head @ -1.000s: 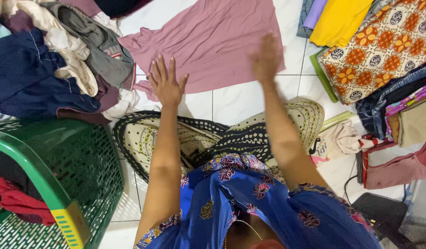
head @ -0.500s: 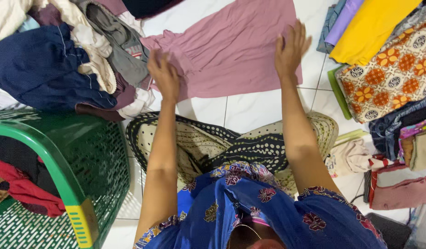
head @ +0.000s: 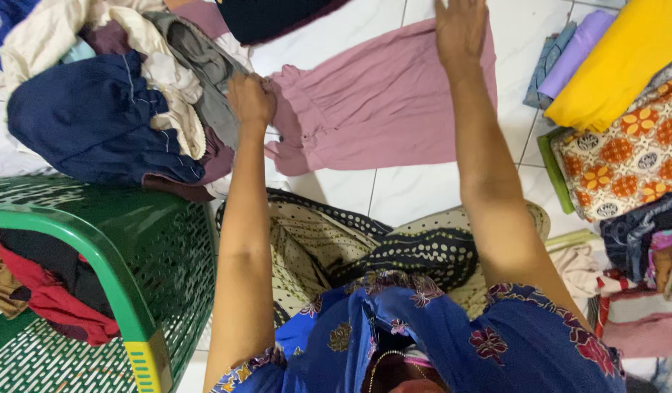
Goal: The person sits on the floor and folds several garments one by one, including a striped shirt, a pink top, and a red t-shirt. Each item is smoothed, folded into a compact rectangle, and placed on a growing stack.
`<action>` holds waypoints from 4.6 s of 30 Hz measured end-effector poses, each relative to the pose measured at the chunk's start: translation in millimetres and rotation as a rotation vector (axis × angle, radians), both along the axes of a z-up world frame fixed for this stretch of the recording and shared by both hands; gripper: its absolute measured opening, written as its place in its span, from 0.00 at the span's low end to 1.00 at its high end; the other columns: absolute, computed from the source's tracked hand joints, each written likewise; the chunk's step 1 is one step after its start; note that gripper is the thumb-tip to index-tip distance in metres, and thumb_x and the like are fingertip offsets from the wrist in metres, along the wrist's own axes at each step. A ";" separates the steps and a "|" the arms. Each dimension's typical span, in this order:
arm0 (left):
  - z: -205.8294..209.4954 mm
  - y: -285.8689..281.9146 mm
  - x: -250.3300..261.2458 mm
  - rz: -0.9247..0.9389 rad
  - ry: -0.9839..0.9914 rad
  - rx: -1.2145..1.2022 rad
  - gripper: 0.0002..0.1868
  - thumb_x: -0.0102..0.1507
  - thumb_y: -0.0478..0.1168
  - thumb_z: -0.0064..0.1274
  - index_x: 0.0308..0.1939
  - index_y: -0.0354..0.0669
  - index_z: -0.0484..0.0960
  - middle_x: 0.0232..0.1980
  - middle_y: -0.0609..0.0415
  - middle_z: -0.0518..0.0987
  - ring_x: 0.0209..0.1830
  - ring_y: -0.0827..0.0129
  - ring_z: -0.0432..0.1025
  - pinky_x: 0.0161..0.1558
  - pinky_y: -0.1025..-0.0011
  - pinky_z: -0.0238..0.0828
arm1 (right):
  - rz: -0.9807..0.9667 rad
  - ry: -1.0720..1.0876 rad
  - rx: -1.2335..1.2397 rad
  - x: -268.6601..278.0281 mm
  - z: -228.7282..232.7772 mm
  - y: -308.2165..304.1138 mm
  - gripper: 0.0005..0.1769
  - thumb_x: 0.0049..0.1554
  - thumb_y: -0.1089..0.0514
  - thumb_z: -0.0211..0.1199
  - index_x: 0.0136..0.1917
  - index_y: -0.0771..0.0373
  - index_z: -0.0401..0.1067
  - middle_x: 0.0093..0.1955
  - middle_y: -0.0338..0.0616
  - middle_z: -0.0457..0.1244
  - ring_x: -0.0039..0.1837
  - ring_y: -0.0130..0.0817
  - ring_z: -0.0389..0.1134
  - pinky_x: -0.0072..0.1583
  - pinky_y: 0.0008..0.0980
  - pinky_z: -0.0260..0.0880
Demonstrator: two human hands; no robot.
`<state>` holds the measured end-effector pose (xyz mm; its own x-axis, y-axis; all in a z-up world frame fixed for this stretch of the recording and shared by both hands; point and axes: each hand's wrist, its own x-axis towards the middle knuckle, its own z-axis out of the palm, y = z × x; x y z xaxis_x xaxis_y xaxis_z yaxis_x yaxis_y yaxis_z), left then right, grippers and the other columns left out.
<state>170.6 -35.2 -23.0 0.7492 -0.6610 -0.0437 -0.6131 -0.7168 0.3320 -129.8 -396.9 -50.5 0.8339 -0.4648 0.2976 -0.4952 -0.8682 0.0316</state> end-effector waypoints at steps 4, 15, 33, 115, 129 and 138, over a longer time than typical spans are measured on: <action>32.4 3.4 -9.9 -0.156 -0.092 -0.208 0.08 0.51 0.30 0.61 0.32 0.41 0.78 0.46 0.43 0.74 0.48 0.46 0.66 0.49 0.51 0.59 | -0.015 -0.019 -0.159 -38.7 25.4 -8.7 0.09 0.51 0.68 0.60 0.47 0.63 0.71 0.51 0.47 0.67 0.62 0.41 0.67 0.70 0.50 0.58; 92.1 74.3 -60.5 -0.267 -0.142 -0.277 0.12 0.45 0.27 0.59 0.30 0.45 0.80 0.44 0.51 0.77 0.53 0.51 0.68 0.64 0.47 0.49 | 0.024 0.125 0.242 -185.4 117.5 136.6 0.22 0.44 0.70 0.63 0.53 0.58 0.78 0.49 0.41 0.63 0.57 0.40 0.63 0.62 0.47 0.54; 31.5 60.2 -113.0 -0.256 0.028 0.141 0.45 0.70 0.66 0.46 0.84 0.51 0.51 0.87 0.53 0.45 0.87 0.55 0.35 0.78 0.37 0.22 | -0.514 0.190 0.625 -135.8 61.5 131.3 0.38 0.73 0.39 0.40 0.87 0.59 0.41 0.90 0.45 0.33 0.88 0.45 0.26 0.79 0.65 0.15; 27.6 33.8 -118.1 -0.103 -0.049 0.122 0.33 0.72 0.51 0.42 0.78 0.45 0.59 0.84 0.48 0.48 0.84 0.52 0.39 0.77 0.40 0.30 | -0.330 -0.409 0.806 -3.2 16.2 228.4 0.31 0.73 0.46 0.51 0.82 0.63 0.53 0.84 0.49 0.48 0.86 0.46 0.45 0.81 0.61 0.34; 86.7 22.1 -134.2 0.289 1.716 -0.655 0.49 0.63 0.77 0.29 0.72 0.42 0.54 0.66 0.35 0.68 0.56 0.52 0.74 0.53 0.50 0.70 | -0.108 -0.203 1.290 -12.5 138.0 265.7 0.18 0.58 0.64 0.64 0.58 0.64 0.61 0.51 0.42 0.67 0.53 0.41 0.75 0.54 0.43 0.77; 45.5 30.6 -162.8 0.417 1.834 -0.738 0.30 0.63 0.43 0.60 0.64 0.27 0.70 0.58 0.41 0.78 0.56 0.57 0.76 0.58 0.62 0.77 | 0.263 -0.001 0.336 -67.5 182.3 308.9 0.30 0.53 0.71 0.60 0.68 0.56 0.74 0.74 0.39 0.63 0.79 0.38 0.58 0.78 0.48 0.49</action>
<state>7.7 -4.6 22.5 0.2244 -0.7372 -0.6374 0.8587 -0.1597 0.4870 -197.3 -88.0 131.8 0.9368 -0.3076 0.1665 -0.2554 -0.9268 -0.2752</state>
